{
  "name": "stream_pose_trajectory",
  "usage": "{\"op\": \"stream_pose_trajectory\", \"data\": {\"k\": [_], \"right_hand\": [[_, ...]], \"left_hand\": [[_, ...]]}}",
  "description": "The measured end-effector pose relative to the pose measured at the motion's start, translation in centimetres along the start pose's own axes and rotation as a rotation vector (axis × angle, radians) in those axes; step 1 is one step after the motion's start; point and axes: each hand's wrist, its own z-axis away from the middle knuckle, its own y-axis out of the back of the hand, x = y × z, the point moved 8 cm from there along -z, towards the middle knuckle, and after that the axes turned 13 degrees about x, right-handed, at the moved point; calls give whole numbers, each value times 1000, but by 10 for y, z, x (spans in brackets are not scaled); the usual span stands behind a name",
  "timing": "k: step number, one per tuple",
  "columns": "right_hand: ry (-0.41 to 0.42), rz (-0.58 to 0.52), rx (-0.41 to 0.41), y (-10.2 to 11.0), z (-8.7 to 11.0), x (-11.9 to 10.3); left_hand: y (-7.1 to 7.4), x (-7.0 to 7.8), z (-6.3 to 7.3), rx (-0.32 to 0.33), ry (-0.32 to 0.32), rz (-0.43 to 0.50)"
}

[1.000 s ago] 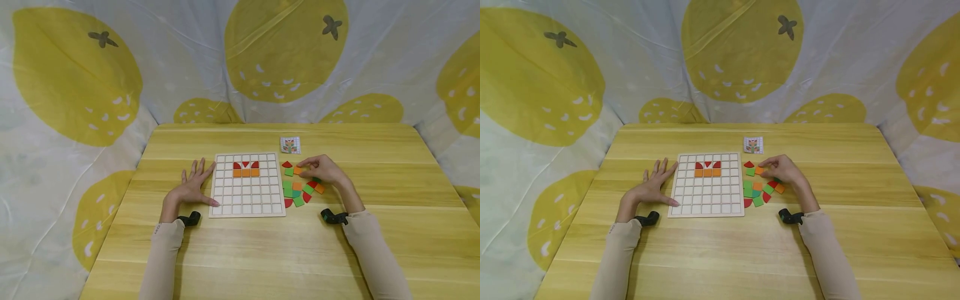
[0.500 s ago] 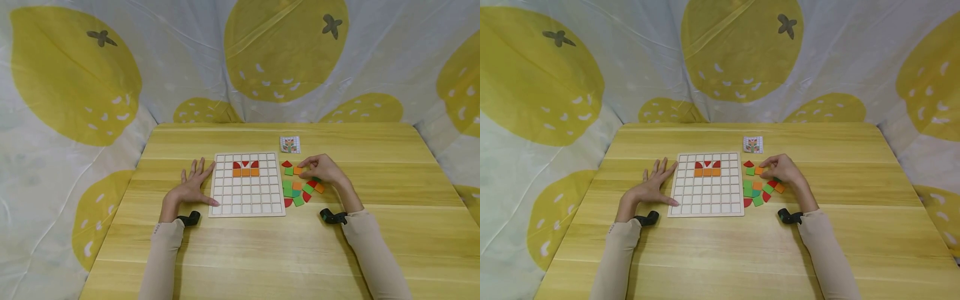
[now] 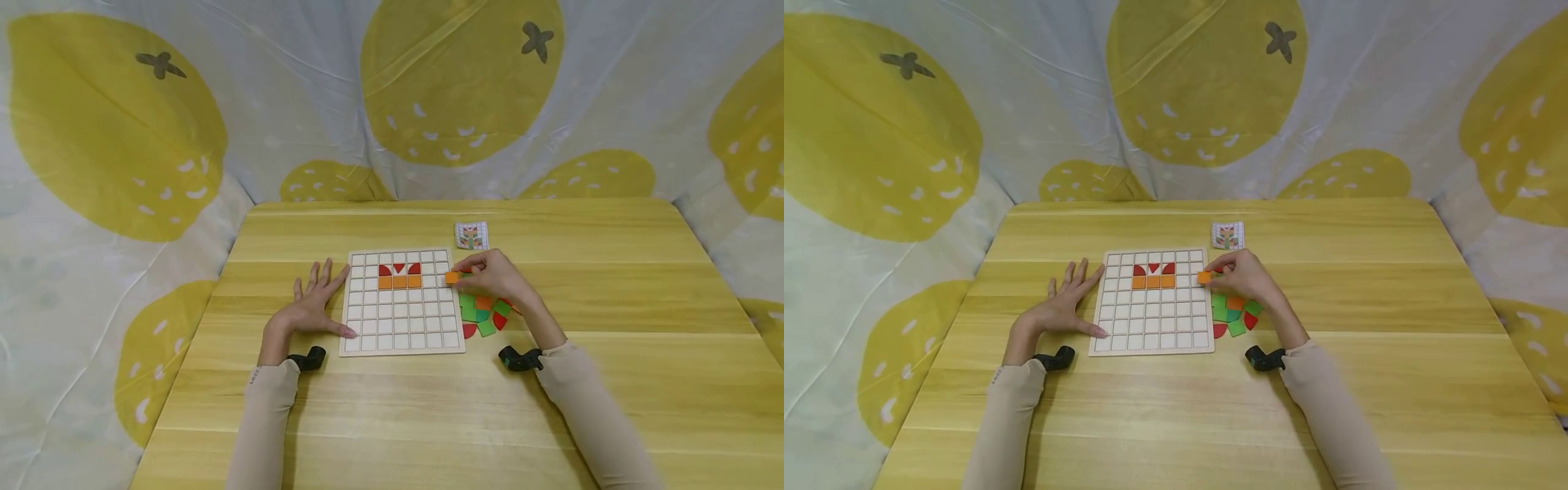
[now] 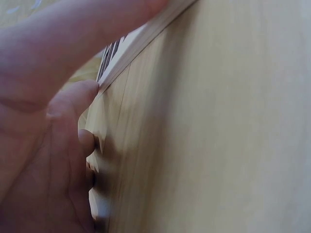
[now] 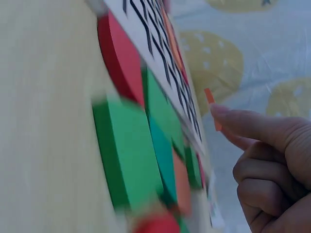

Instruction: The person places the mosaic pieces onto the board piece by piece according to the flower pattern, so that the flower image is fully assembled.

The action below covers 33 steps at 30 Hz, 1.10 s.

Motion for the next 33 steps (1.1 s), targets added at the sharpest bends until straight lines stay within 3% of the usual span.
{"op": "stream_pose_trajectory", "data": {"k": [6, 13, 17, 33], "right_hand": [[55, -39, -68, -47, -1, -28], [90, 8, -65, -82, -4, -46], [64, 15, -61, -88, -4, -45], [89, 10, -31, -89, -5, -44]], "left_hand": [[0, 0, 0, 2, -3, 0], [0, 0, 0, 5, -14, -1], [0, 0, 0, 3, -14, 1], [-2, -2, -1, 0, -14, 0]]}}
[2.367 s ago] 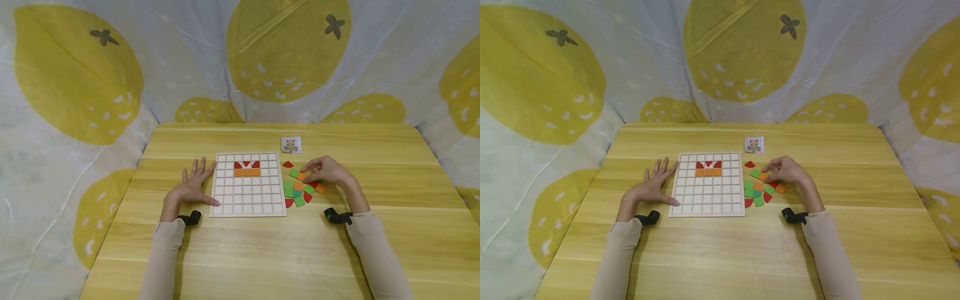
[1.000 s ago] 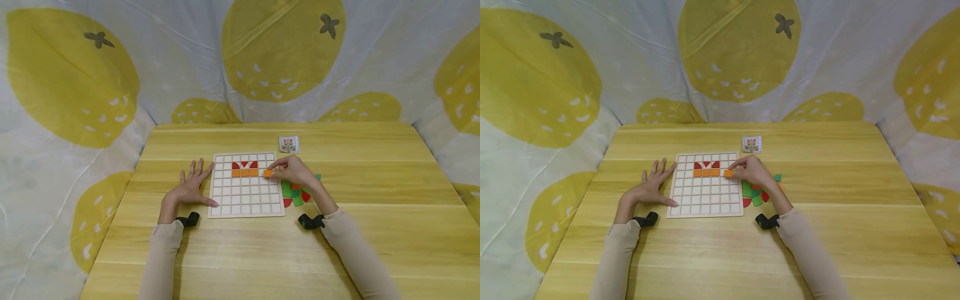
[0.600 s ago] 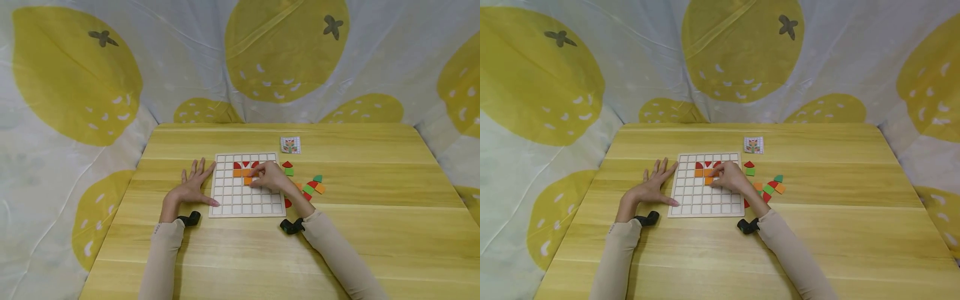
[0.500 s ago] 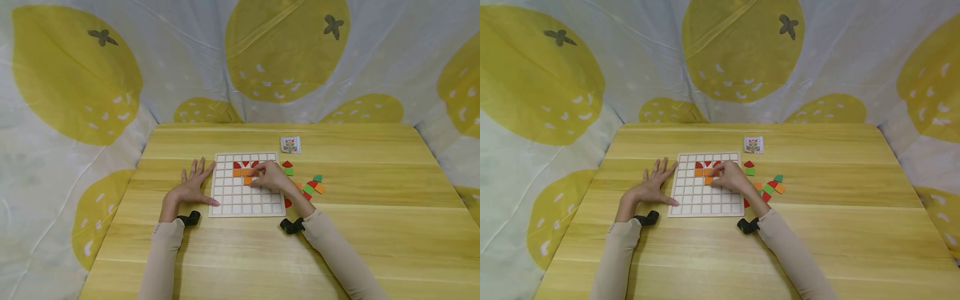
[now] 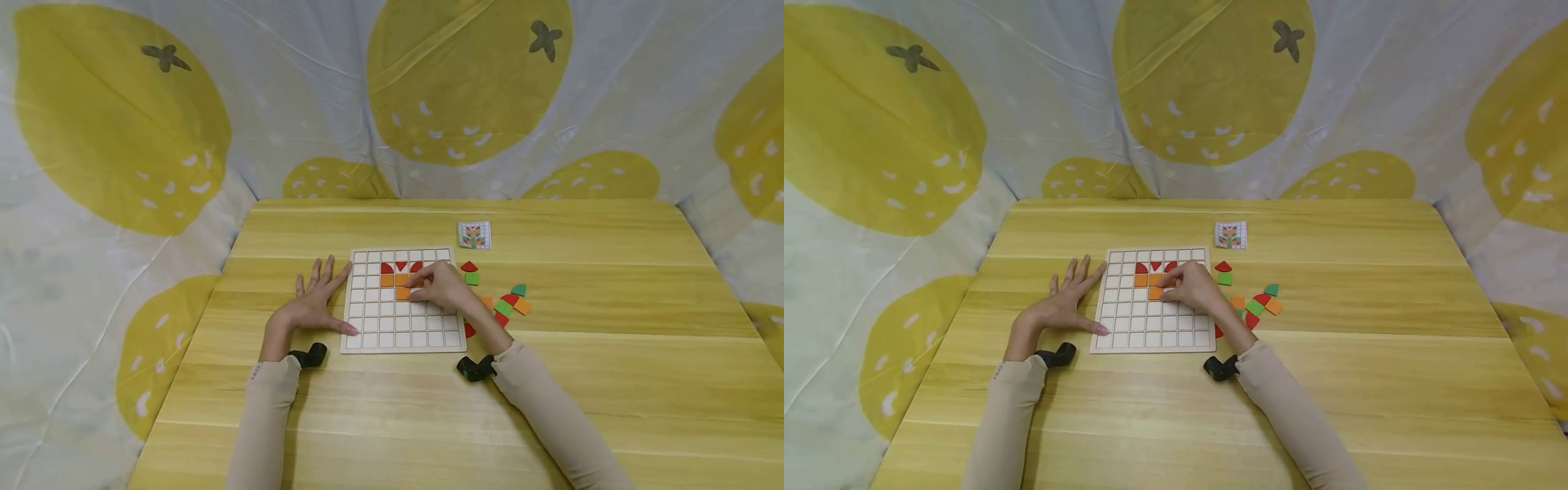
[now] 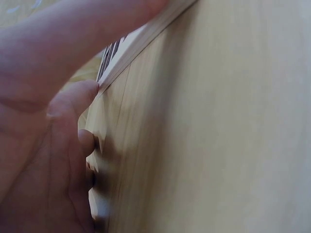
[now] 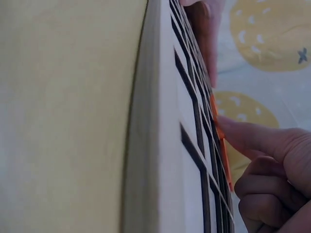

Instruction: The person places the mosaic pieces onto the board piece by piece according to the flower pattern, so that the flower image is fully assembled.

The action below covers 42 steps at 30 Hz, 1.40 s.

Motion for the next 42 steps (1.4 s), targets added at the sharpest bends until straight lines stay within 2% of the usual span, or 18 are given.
{"op": "stream_pose_trajectory", "data": {"k": [8, 12, 19, 24, 31, 36, 42], "right_hand": [[21, -4, 8, -2, 0, -3], [9, -33, -2, 4, 1, -1], [-14, -57, 35, 44, 9, 16], [-28, -19, 78, 78, 16, 35], [-79, 15, 95, 118, 32, 63], [-82, 45, 84, 131, 37, 74], [-105, 29, 25, 141, 40, 84]], "left_hand": [[1, 0, -1, 5, 7, -9], [0, 0, 0, 1, 4, -11], [-1, 0, 0, 2, -2, 10], [0, -1, 1, 4, 9, -2], [0, 2, 0, 1, -1, 6], [0, 0, 1, 6, -3, 8], [-1, 0, 1, 0, 6, 2]]}}
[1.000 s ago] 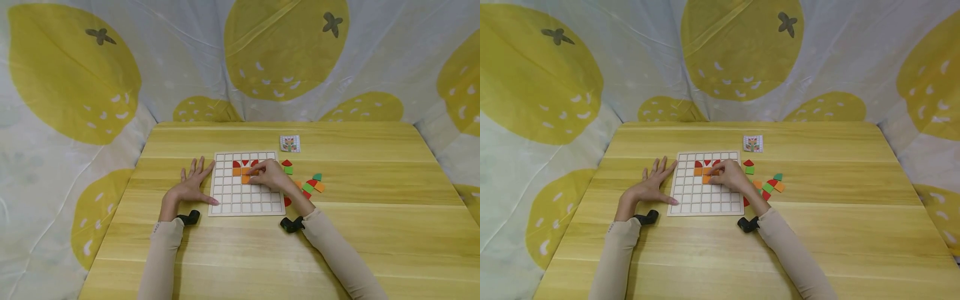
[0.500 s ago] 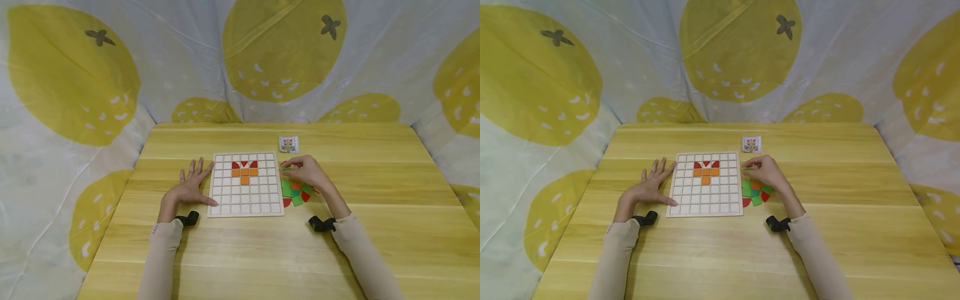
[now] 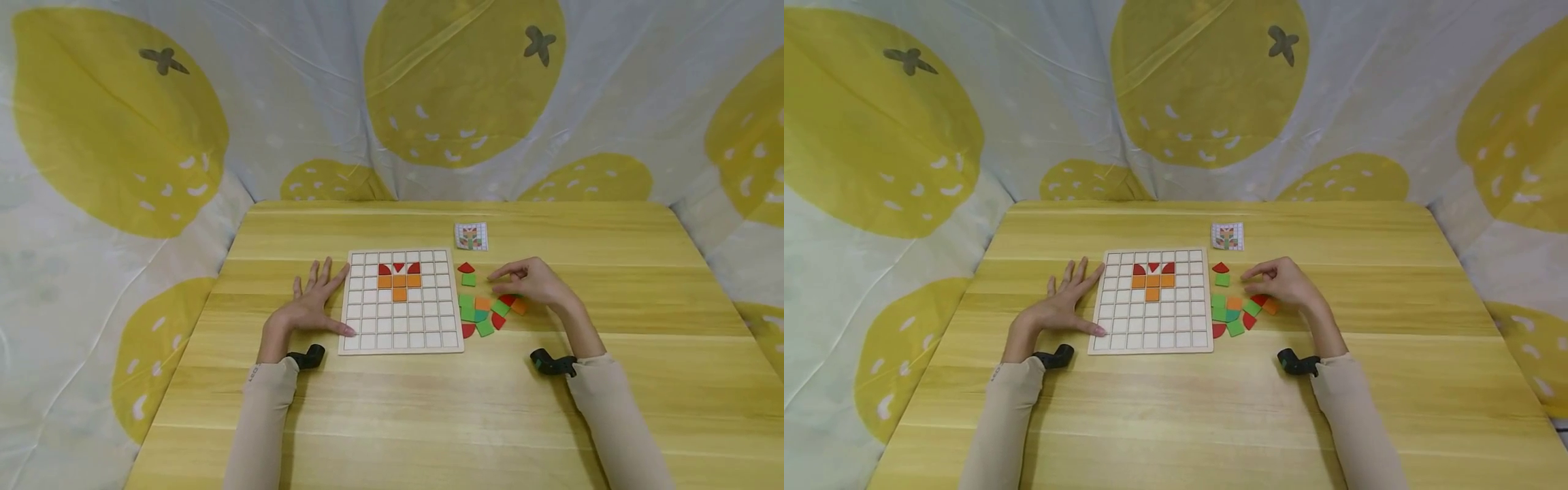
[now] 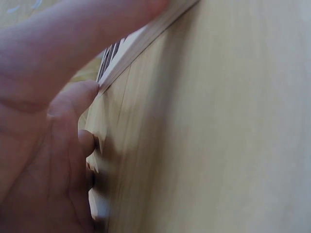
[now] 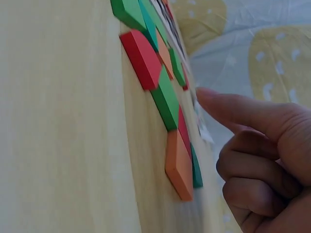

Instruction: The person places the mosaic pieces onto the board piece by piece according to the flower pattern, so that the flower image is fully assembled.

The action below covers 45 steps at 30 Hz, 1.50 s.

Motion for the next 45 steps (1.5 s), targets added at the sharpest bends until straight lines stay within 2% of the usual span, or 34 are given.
{"op": "stream_pose_trajectory", "data": {"k": [6, 10, 18, 25, 30, 37, 45], "right_hand": [[-39, -48, 0, 23, 4, 19], [-55, -40, -17, 31, 6, 29], [-44, -2, -68, 24, 2, 33], [-52, 7, -18, 19, -1, 27], [-87, 7, 40, 28, -2, 30], [-95, 39, 20, 34, -2, 38], [-104, 59, 44, 34, -4, 39]], "left_hand": [[1, 1, -1, 0, -4, -7], [1, 1, -1, -3, -4, -11], [1, 1, -1, -1, -3, -5], [3, 0, -1, -6, 4, -19], [2, 1, -2, -14, 3, -14], [3, 2, -2, -22, 13, -26], [5, 5, -4, -6, 13, -23]]}}
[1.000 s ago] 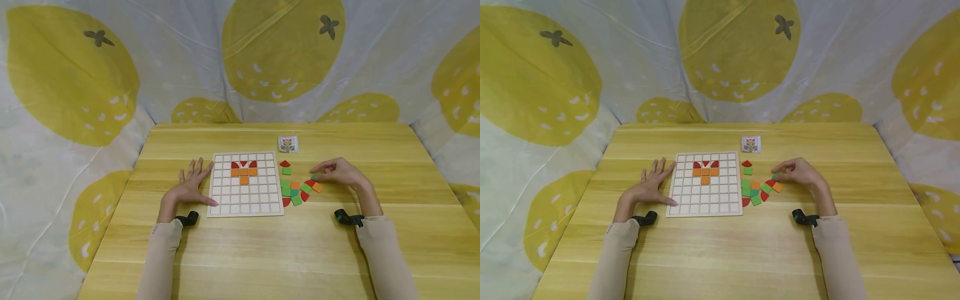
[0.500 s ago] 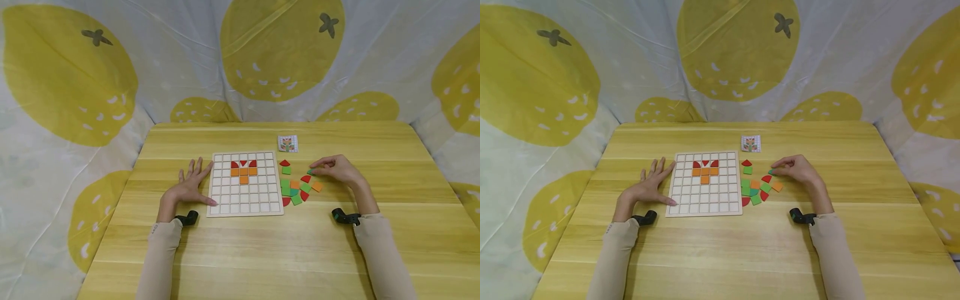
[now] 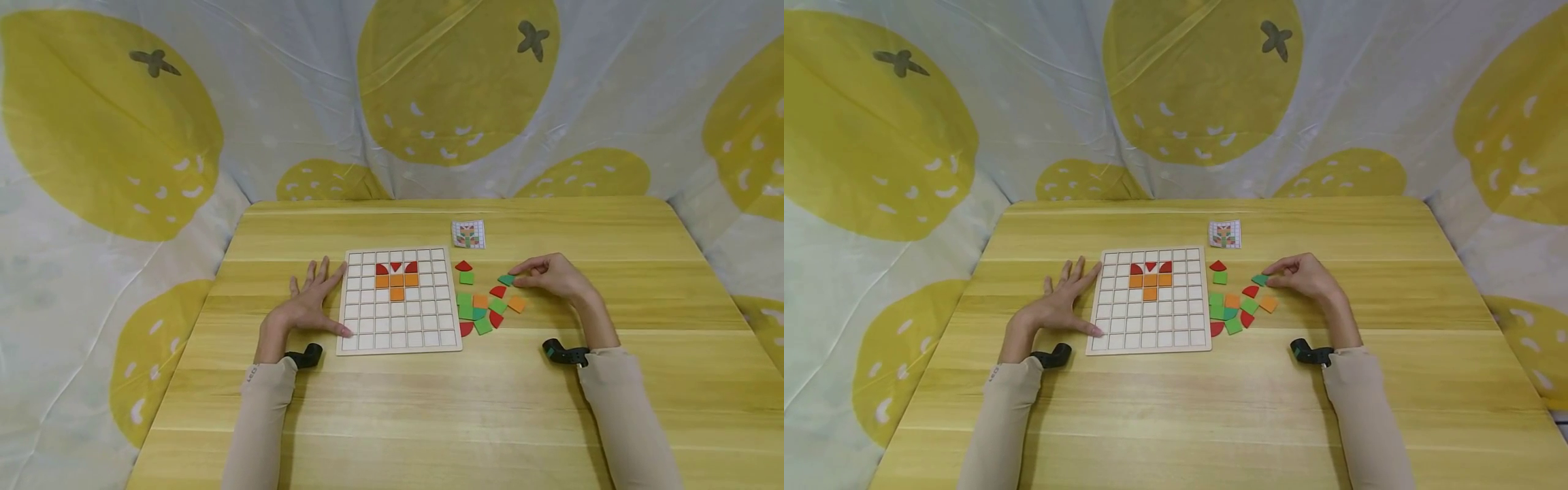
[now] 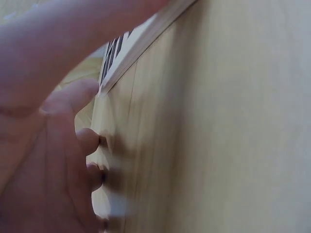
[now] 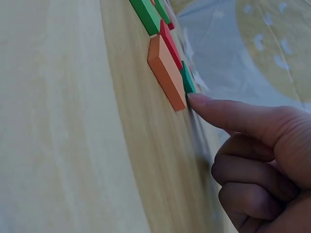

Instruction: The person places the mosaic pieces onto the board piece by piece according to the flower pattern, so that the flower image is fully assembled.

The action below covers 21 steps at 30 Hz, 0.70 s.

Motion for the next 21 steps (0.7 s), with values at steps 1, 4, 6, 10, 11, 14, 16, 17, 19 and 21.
{"op": "stream_pose_trajectory", "data": {"k": [1, 4, 6, 10, 11, 14, 16, 17, 19, 21], "right_hand": [[-1, 3, 4, 0, 0, -1], [1, 13, 23, -2, -1, -3], [5, 14, 30, -3, -1, -5], [20, 16, 25, -5, 0, -8], [30, 16, 12, -6, 1, -9], [73, 10, -38, -10, 4, -13], [103, -3, -73, -13, 5, -14], [112, -16, -83, -14, 5, -15], [116, -37, -85, -15, 5, -15], [123, -57, -76, -15, 3, -15]], "left_hand": [[0, 0, -1, 1, -2, 0], [0, 1, -3, 6, -11, -1], [1, 1, -4, 11, -20, 1], [0, 1, -7, 14, -29, -3], [-1, 1, -8, 10, -27, -3], [-3, 0, -9, -5, -17, -5], [-4, 0, -9, -17, -11, -10], [-4, 1, -10, -23, -7, -11], [-4, 1, -11, -32, 0, -17], [-4, 2, -12, -41, 6, -24]]}}
